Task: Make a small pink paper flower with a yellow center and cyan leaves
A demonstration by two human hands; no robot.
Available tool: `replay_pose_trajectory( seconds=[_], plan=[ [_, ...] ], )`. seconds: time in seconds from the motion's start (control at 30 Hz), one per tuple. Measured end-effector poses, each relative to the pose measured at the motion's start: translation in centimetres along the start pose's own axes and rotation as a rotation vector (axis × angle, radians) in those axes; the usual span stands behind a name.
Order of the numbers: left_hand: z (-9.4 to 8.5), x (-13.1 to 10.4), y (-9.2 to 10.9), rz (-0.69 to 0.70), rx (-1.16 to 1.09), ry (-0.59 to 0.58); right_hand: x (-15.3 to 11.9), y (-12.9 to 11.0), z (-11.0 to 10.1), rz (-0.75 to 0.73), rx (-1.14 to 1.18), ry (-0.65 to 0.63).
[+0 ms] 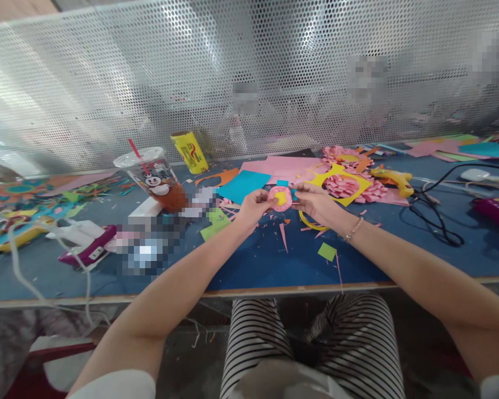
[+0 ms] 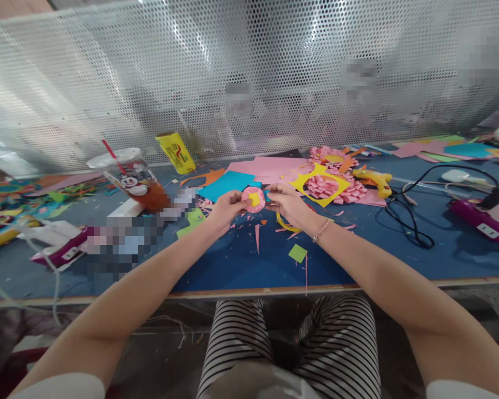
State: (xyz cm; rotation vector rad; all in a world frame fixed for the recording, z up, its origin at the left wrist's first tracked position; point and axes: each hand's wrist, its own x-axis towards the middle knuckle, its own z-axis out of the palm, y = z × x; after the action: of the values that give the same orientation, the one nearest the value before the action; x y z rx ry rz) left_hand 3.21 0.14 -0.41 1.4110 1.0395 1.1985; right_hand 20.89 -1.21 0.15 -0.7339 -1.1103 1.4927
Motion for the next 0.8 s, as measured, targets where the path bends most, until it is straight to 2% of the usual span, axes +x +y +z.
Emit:
replay_pose_trajectory(
  seconds=[0.23,0.43,0.63,0.8],
  plan=[
    [0.57,-0.58,0.17,0.078,0.079,0.086,0.05,0.38,0.36,-0.077,-0.075,-0.032],
    [0.69,-0.78,0.49,0.066,0.082,0.072,0.47,0.83,-0.11,-0.125,-0.184,0.019],
    [0.57,-0.73,0.58,0.082,0.102,0.073,0.41,0.58,0.09,-0.098,-0.174,0.041],
    [0.61,-0.73,0.66,0.084,0.12,0.072,0.36,0.64,0.16,-0.091,-0.149,-0.015]
  ],
)
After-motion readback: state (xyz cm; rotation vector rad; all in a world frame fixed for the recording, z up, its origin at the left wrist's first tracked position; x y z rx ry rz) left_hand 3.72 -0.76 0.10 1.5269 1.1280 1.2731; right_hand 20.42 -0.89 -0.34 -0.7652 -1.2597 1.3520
